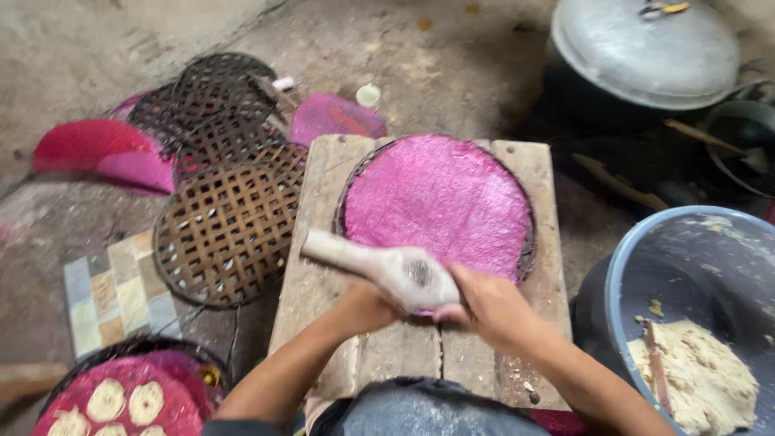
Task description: The person uses a manual noodle press to extrude dough into thin strands, forming circular nests on a pink mat inside a woven basket. They repeatedly load dough into the press, push the plunger, and arrange the noodles into neat coils. Completed baskets are stacked nearby.
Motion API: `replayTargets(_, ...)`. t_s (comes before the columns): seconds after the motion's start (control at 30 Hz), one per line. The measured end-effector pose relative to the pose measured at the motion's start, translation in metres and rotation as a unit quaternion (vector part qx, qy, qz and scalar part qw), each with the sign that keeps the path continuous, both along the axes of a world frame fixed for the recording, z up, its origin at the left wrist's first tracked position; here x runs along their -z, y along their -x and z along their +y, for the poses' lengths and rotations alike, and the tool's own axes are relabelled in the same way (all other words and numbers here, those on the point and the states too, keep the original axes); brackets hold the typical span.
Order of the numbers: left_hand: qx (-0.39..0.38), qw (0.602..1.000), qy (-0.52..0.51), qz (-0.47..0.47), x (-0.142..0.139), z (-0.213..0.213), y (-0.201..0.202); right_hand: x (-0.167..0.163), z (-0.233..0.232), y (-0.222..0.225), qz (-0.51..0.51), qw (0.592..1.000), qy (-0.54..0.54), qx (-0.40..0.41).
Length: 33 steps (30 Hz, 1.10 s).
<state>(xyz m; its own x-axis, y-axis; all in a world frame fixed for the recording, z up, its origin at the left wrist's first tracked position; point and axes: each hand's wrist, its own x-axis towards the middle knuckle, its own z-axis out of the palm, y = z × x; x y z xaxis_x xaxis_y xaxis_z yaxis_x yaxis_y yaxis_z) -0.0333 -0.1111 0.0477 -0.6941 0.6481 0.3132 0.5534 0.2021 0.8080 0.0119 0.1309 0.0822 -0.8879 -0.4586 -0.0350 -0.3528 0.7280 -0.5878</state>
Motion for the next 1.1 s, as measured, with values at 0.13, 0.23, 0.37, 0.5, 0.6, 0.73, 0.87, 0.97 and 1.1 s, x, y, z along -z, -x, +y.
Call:
replayTargets(0.13, 0.215, 0.964, 0.078, -0.134, -0.034, 0.007, -0.022, -0.03, 0.014, -0.016, 0.103, 0.982, 0.045, -0.151)
replayTargets(0.23, 0.298, 0.943, 0.118, -0.084, -0.054, 0.008, -0.039, -0.052, 0.028, -0.015, 0.207, 0.934, 0.062, -0.283)
replayTargets(0.37, 0.252, 0.92, 0.284, -0.096, -0.062, 0.014, -0.052, -0.059, 0.038, -0.036, -0.112, 0.947, 0.141, -0.266)
replayTargets(0.5, 0.23, 0.901, 0.36, -0.075, -0.06, 0.008, -0.048, -0.041, 0.053, -0.068, -0.173, 0.921, 0.235, -0.26)
replayTargets(0.6, 0.174, 0.909, 0.375, -0.051, -0.056, -0.01, -0.024, -0.027, 0.078, -0.071, -0.131, 0.921, 0.286, -0.228)
replayTargets(0.73, 0.062, 0.962, 0.073, -0.256, -0.049, -0.05, 0.041, -0.027, 0.119, -0.038, 0.248, 0.951, 0.128, -0.135)
replayTargets(0.87, 0.247, 0.847, -0.045, -0.469, -0.014, -0.036, 0.07, -0.05, 0.153, 0.003, 0.538, 0.815, -0.163, -0.136)
replayTargets(0.97, 0.279, 0.758, -0.041, -0.588, 0.022, 0.016, 0.048, -0.071, 0.158, 0.016, 0.572, 0.773, -0.247, -0.115)
replayTargets(1.1, 0.177, 0.737, -0.094, -0.645, 0.052, 0.09, 0.014, -0.088, 0.162, -0.009, 0.558, 0.797, -0.229, 0.042)
